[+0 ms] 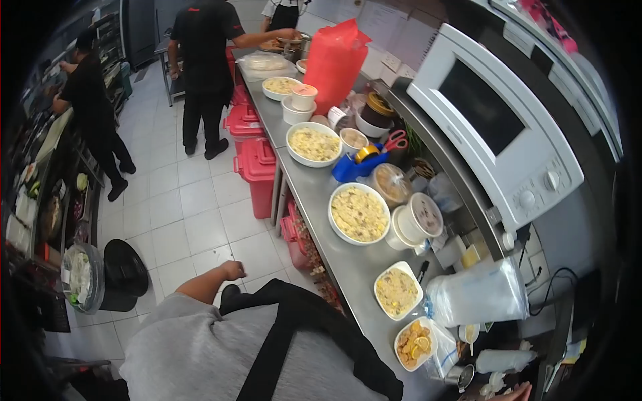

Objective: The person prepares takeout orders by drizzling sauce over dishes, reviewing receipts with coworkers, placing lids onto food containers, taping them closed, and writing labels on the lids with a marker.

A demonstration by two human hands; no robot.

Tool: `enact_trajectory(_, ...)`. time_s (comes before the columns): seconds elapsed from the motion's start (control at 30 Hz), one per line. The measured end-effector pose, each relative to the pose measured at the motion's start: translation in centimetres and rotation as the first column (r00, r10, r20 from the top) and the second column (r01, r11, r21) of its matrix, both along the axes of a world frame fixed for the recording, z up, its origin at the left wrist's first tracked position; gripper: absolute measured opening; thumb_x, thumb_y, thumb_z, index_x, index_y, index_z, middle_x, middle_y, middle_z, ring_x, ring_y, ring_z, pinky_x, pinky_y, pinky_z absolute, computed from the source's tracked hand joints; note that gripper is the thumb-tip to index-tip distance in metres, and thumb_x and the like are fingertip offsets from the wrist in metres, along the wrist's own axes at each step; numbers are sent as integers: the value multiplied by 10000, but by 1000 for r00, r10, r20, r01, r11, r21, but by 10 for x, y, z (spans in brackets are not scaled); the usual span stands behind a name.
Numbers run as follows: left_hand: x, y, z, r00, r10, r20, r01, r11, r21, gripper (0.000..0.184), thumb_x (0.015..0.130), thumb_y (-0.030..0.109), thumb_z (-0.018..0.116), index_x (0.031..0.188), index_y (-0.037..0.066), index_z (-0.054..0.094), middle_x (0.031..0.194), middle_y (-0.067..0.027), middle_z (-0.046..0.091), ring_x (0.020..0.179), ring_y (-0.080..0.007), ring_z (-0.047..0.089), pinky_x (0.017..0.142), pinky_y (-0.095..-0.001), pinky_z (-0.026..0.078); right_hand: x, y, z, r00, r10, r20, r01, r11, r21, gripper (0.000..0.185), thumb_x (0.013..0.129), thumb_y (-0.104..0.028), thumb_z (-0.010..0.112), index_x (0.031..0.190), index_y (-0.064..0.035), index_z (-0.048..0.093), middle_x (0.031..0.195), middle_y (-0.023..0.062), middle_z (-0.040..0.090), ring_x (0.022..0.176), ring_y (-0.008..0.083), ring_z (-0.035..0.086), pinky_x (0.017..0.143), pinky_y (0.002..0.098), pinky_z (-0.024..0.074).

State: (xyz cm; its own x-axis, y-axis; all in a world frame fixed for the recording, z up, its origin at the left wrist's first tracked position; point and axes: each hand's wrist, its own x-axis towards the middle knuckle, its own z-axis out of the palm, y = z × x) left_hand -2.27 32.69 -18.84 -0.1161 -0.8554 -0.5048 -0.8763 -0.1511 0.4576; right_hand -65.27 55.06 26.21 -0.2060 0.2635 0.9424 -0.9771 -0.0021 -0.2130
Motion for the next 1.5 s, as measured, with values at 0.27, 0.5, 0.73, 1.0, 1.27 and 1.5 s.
enact_trajectory(0.27, 58, -12, 13, 927, -98, -362, 96, 995, -25, 347, 750, 366, 613, 977, 104, 622, 936, -143, 647, 872, -311, 615, 764, -387, 479, 82, -81, -5, 944, 288, -164, -279, 958, 71, 301, 781, -220, 712, 828, 49, 585, 799, 143, 595, 665, 183, 563, 571, 300, 484)
enact_trajectory(0.5, 311, 65, -52, 939, 298, 174, -328, 925, 189, 409, 714, 422, 624, 834, 34, 675, 861, -165, 660, 857, -322, 619, 787, -392, 479, 302, -204, -18, 817, 577, 0, -560, 793, 240, 246, 967, -209, 353, 1054, 16, 397, 835, 143, 468, 690, 221, 473, 655, 359, 442)
enact_trajectory(0.73, 458, 93, -62, 725, 649, 232, -686, 710, 158, 418, 717, 397, 626, 905, 26, 665, 960, -197, 639, 947, -317, 604, 836, -376, 469, 414, -267, -44, 564, 806, 178, -817, 514, 261, 287, 966, -284, 342, 805, -47, 364, 612, 89, 413, 553, 186, 426, 572, 321, 411)
enact_trajectory(1.0, 397, -37, -118, 888, 377, -262, -349, 926, 146, 372, 721, 365, 666, 953, 75, 639, 921, -161, 652, 875, -294, 622, 782, -359, 484, 454, -326, -87, 672, 661, 334, -700, 419, 578, 177, 813, -87, 592, 689, -20, 486, 646, 89, 474, 600, 190, 478, 595, 288, 412)
enact_trajectory(1.27, 371, -198, -119, 855, 254, -452, -205, 966, 155, 308, 761, 298, 646, 968, 71, 621, 877, -128, 652, 821, -241, 634, 717, -329, 496, 477, -414, -136, 447, 560, 697, -887, 176, 427, 114, 676, 36, 702, 738, -16, 622, 730, 78, 563, 652, 165, 540, 599, 258, 440)
enact_trajectory(1.5, 295, -256, 21, 777, 512, -367, -530, 846, 57, 174, 827, 198, 609, 858, 27, 607, 750, -58, 626, 659, -117, 566, 601, -277, 464, 493, -463, -138, 374, 476, 796, -894, -45, 446, 47, 739, -35, 693, 747, -15, 651, 653, 42, 567, 576, 100, 533, 539, 223, 423)
